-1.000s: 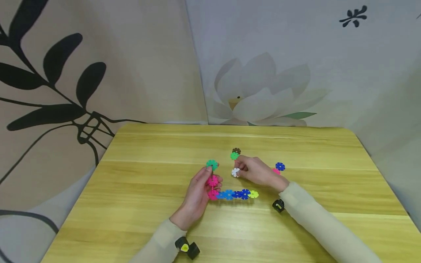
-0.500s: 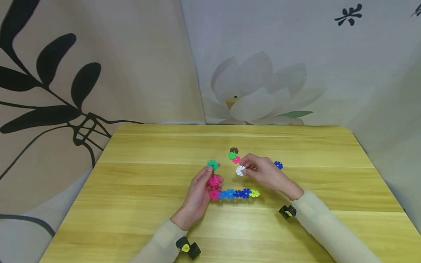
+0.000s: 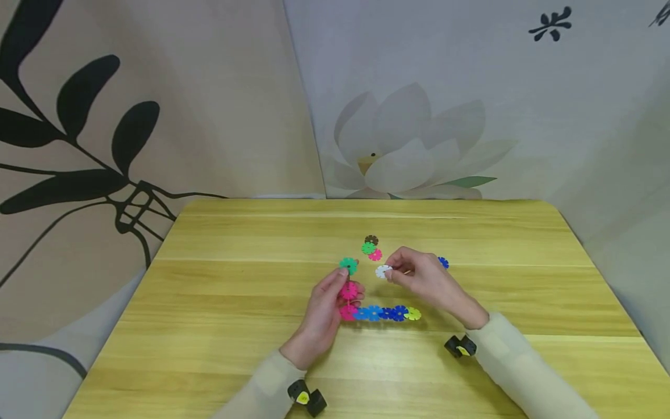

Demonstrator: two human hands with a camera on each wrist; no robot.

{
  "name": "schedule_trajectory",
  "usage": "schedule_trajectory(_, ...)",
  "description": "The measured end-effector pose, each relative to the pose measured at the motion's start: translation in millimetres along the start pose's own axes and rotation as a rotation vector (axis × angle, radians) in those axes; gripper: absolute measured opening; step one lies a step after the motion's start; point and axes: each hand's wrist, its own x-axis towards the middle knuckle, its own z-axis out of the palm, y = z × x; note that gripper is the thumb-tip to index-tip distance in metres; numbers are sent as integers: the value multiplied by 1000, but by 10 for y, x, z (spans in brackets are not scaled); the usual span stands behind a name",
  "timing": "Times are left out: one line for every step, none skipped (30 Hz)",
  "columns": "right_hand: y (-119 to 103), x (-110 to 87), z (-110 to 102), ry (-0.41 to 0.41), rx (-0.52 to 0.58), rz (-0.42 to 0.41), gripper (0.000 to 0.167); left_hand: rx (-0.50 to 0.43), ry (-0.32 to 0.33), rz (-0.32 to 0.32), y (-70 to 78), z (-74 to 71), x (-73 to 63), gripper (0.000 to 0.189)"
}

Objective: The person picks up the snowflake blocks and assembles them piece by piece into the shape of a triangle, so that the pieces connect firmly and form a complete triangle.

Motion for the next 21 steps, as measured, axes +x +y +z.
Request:
schedule_trajectory(-10,-6,2,7,5,3,10,3,0,-2,-2,9,0,37)
schedule_trajectory(-19,-12,3,12,8,1,10,11,-1,-2,-4,17,0,37)
schedule_trajectory(-25,-18,4,17,13,-4,10,13,2,-5,-7,27,2,36)
schedule_trajectory(-36,-23,7,22,16,-7,9,18,1,-7,-9,35,3,37)
schedule_trajectory(-47,-28,10,27,22,-8,9,23,1,-10,-11,42,3,36)
schedule_trajectory(-56,-32,14,34,26,-15,8,27,3,-13,-12,50,3,36)
schedule_trajectory(-66,-37,18,41,25,-22,8,30,3,-15,-11,57,2,36)
schedule_trajectory(-77,-42,23,52,24,-30,7,33,2,-16,-13,63,5,36)
schedule_trajectory(-85,-47,28,62,20,-42,7,33,2,-18,-15,69,6,36)
schedule_trajectory(-97,-49,35,74,13,-53,6,34,1,-19,-17,74,8,35)
schedule_trajectory(-104,-52,43,86,2,-66,6,35,1,-19,-20,78,11,35)
schedule_trajectory(-110,-53,53,99,-10,-81,5,35,0,-18,-23,83,15,35)
schedule_trajectory(-115,-54,62,110,-24,-96,6,34,-2,-18,-26,89,19,34)
schedule_trajectory(-119,-53,72,120,-34,-114,6,32,-3,-16,-30,93,23,34)
schedule_trajectory(-123,-54,81,127,-46,-132,6,31,-3,-16,-32,99,26,33)
schedule_trajectory(-128,-54,91,135,-58,-147,6,31,-2,-16,-35,104,28,33)
schedule_trajectory(-132,-54,98,142,-68,-163,7,30,-1,-15,-37,110,31,32)
schedule_trajectory(-137,-54,104,149,-78,-178,7,30,-1,-14,-38,117,33,32)
schedule_trajectory(-143,-53,108,155,-90,-193,7,28,0,-13,-39,123,32,32)
schedule_trajectory(-149,-52,112,161,-99,-205,7,28,0,-12,-41,128,34,32)
schedule_trajectory(-155,-51,114,166,-109,-216,7,27,0,-13,-39,135,32,31)
